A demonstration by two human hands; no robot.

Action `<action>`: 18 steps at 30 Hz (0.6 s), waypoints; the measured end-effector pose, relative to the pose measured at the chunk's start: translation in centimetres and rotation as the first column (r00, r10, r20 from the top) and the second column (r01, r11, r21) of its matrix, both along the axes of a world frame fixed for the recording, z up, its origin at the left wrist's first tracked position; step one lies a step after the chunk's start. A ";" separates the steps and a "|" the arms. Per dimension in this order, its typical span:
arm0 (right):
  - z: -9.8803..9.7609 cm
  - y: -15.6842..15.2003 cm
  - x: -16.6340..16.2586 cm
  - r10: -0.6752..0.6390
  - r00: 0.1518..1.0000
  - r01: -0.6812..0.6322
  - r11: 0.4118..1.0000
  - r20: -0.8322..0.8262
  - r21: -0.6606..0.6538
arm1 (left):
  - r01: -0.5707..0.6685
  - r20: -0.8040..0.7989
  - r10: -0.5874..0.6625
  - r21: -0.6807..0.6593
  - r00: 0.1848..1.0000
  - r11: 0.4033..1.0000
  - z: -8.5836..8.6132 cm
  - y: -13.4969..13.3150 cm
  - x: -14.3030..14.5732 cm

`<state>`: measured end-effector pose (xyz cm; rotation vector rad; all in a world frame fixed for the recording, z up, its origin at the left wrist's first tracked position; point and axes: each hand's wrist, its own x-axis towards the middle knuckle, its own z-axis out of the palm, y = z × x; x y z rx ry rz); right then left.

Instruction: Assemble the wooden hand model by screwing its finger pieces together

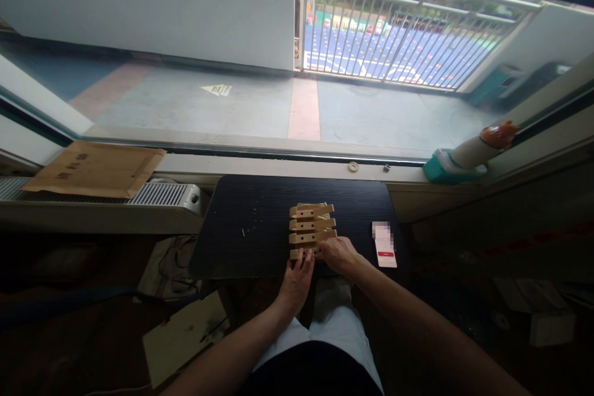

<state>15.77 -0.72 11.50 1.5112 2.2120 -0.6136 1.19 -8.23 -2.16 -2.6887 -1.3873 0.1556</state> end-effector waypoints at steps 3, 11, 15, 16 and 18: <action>0.6 0.1 -0.1 0.006 1.000 -0.006 1.000 0.005 0.015 | 0.000 0.000 0.000 0.001 1.000 1.000 0.1 0.0 0.0; 1.4 0.0 -0.6 0.108 0.994 -0.108 0.994 -0.005 -0.006 | 0.007 0.010 -0.007 -0.031 1.000 1.000 0.3 0.0 -0.1; 0.8 0.0 -0.6 0.059 0.998 -0.060 0.998 -0.020 -0.020 | 0.005 0.021 -0.004 -0.038 1.000 0.999 0.3 0.0 -0.1; 0.7 0.1 -0.6 0.048 0.999 -0.048 0.999 -0.017 -0.020 | 0.004 0.023 -0.003 -0.038 1.000 0.999 0.2 0.0 -0.1; 0.5 0.1 -0.5 0.020 1.000 -0.020 1.000 -0.011 -0.019 | 0.000 0.026 0.001 -0.035 1.000 0.999 0.1 0.0 -0.1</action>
